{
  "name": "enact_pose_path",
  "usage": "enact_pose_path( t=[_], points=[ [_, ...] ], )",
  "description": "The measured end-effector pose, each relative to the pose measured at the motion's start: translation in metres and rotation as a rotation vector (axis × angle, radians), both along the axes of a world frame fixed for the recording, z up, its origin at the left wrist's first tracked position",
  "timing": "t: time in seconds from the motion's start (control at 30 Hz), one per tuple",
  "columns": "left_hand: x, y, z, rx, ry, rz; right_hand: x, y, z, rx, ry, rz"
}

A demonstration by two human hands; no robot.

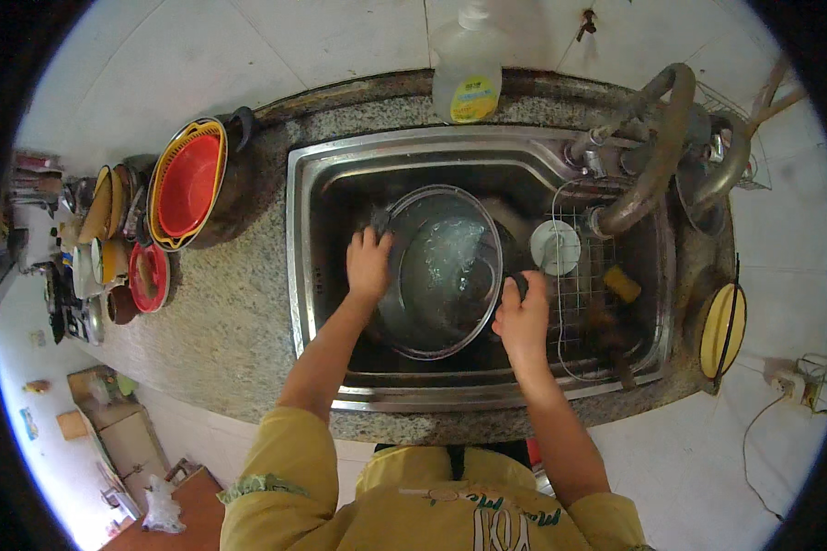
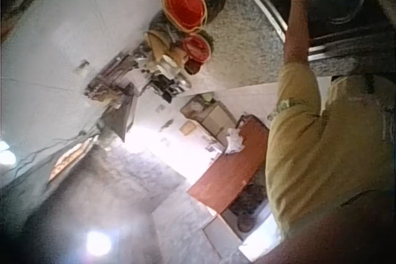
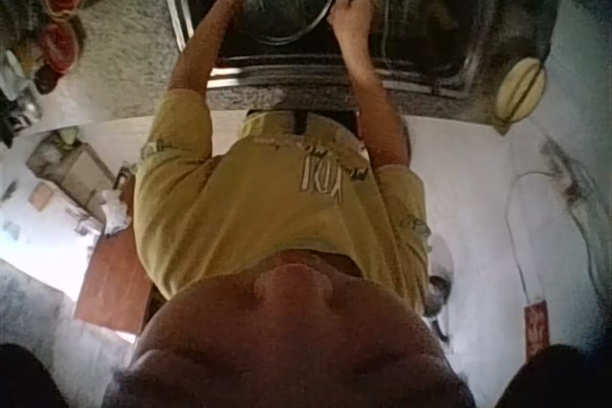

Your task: The person washes a metal ladle and a large metal pot in a kitchen sink. They use a sponge and running water to scrub the items, rinsing them thoroughly before placing the ladle on a drying rack and continuing to clean the pot.

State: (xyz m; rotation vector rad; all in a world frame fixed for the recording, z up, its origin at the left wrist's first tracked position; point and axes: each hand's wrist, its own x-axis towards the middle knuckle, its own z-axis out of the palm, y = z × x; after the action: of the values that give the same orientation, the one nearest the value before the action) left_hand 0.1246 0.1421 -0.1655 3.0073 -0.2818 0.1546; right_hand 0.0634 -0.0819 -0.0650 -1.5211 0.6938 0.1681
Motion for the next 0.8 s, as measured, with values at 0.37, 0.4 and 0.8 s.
enact_pose_path(
  t=[0.37,0.4,0.8],
  points=[
    [-0.053,-0.089,0.045,-1.579,1.307,0.24,-0.002,0.005,-0.022,-0.364,-0.186,0.124],
    [-0.056,-0.088,0.031,-1.338,1.292,0.068,-0.002,0.005,-0.022,-0.36,-0.176,0.115],
    [0.054,-0.077,-0.053,-2.044,0.696,0.693,0.0,0.001,0.009,-0.064,-0.002,0.008]
  ],
)
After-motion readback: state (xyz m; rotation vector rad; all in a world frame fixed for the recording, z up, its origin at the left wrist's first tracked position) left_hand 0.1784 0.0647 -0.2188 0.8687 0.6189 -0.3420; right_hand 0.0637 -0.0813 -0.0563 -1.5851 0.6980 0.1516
